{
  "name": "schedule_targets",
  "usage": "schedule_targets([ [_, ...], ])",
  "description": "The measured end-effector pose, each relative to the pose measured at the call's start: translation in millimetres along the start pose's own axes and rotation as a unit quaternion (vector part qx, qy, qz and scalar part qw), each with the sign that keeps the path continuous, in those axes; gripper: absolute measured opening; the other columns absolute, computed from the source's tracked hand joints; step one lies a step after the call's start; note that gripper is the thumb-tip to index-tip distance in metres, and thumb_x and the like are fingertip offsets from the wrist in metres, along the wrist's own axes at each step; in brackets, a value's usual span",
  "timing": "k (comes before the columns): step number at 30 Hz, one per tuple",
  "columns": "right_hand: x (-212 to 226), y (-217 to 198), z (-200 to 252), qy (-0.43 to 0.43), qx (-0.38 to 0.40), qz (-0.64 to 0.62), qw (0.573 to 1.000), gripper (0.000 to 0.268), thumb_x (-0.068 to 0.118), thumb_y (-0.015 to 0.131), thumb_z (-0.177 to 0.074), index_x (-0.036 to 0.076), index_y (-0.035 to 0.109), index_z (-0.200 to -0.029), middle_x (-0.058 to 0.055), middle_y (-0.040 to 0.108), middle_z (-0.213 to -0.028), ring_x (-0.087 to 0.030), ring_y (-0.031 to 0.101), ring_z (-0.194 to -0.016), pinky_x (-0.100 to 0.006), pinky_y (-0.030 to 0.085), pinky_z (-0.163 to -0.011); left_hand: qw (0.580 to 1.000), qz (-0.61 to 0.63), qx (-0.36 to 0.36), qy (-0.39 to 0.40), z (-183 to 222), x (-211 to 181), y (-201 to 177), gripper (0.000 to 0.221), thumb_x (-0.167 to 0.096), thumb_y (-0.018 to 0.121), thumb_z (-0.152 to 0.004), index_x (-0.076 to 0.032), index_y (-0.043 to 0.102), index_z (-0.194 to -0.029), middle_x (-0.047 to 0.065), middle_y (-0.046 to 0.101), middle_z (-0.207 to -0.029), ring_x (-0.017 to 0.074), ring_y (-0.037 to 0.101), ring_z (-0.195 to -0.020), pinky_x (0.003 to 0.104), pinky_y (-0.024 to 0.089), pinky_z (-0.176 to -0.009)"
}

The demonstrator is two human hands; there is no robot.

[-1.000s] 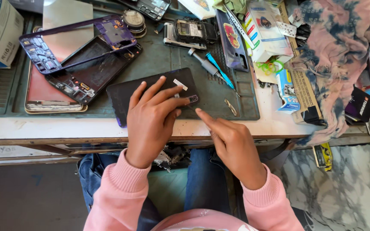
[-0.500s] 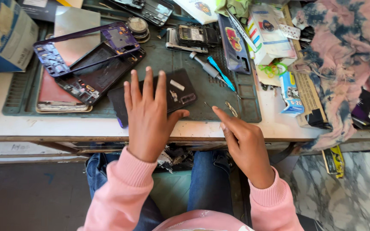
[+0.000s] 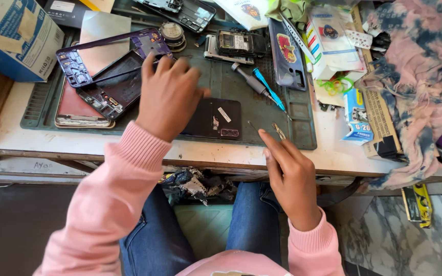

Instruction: The person disassembles a smartphone at a repair bench, using a small pry tool to separate internal components and removing the back cover.

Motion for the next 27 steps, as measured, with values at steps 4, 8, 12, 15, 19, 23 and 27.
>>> schedule_targets([
  [4,13,-6,-4,-0.076,-0.039,0.059,0.995,0.031,0.005,0.072,-0.091,0.01,0.075,-0.121,-0.011,0.065,-0.083,-0.028,0.064,-0.066,-0.04,0.049,-0.058,0.998,0.059,0.008,0.024,16,3,6,0.023,-0.028,0.082,-0.083,-0.012,0.075,-0.099,0.005,0.067,-0.106,0.034,0.053,-0.113,0.057,0.034,-0.107],
  [8,10,-3,-12,-0.093,0.008,0.08,0.992,0.02,0.013,0.076,-0.087,0.012,0.079,-0.108,-0.008,0.067,-0.079,-0.029,0.064,-0.062,-0.04,0.049,-0.054,0.983,0.151,0.034,0.104,3,-5,21,0.02,-0.02,0.079,-0.081,-0.014,0.075,-0.099,0.003,0.066,-0.103,0.0343,0.052,-0.113,0.05,0.038,-0.101],
  [12,8,-2,-18,-0.117,0.056,0.082,0.988,0.02,0.014,0.075,-0.087,0.012,0.08,-0.106,-0.009,0.068,-0.078,-0.032,0.065,-0.064,-0.042,0.05,-0.055,0.963,0.213,0.103,0.132,-14,-2,45,0.016,-0.014,0.074,-0.089,-0.012,0.073,-0.104,0.005,0.063,-0.105,0.034,0.05,-0.107,0.041,0.045,-0.1],
  [15,12,-7,-19,-0.138,0.069,0.064,0.986,0.015,0.013,0.072,-0.09,0.009,0.076,-0.104,-0.01,0.072,-0.088,-0.032,0.069,-0.071,-0.041,0.053,-0.059,0.944,0.225,0.091,0.223,-19,-18,43,0.011,-0.012,0.072,-0.092,-0.009,0.07,-0.103,0.006,0.062,-0.105,0.033,0.051,-0.108,0.039,0.046,-0.098],
  [19,14,6,-21,-0.129,0.118,0.131,0.976,0.011,0.014,0.069,-0.091,0.007,0.073,-0.098,-0.013,0.07,-0.078,-0.035,0.068,-0.066,-0.044,0.052,-0.056,0.937,0.221,0.101,0.249,-19,-25,44,0.013,-0.016,0.072,-0.092,-0.006,0.065,-0.098,0.009,0.061,-0.103,0.0336,0.054,-0.106,0.042,0.047,-0.094],
  [23,13,25,-31,-0.173,0.181,0.237,0.939,0.01,0.016,0.063,-0.094,0.008,0.063,-0.088,-0.011,0.071,-0.072,-0.034,0.068,-0.056,-0.046,0.052,-0.048,0.938,0.232,0.109,0.234,-19,-22,43,0.014,-0.017,0.071,-0.095,-0.005,0.065,-0.098,0.011,0.06,-0.101,0.0343,0.057,-0.102,0.043,0.049,-0.089],
  [27,6,28,-39,-0.218,0.221,0.3,0.902,0.01,0.015,0.062,-0.091,0.013,0.058,-0.083,-0.012,0.063,-0.054,-0.032,0.068,-0.051,-0.045,0.051,-0.045,0.938,0.248,0.101,0.219,-20,-20,40,0.016,-0.019,0.072,-0.094,-0.005,0.065,-0.097,0.011,0.061,-0.101,0.0341,0.058,-0.101,0.043,0.049,-0.088],
])
Point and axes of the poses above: each hand's wrist, its own z-axis away from the middle knuckle, its own y-axis out of the palm, x = y × z, the point moved 10 cm from there along -z, towards the middle knuckle
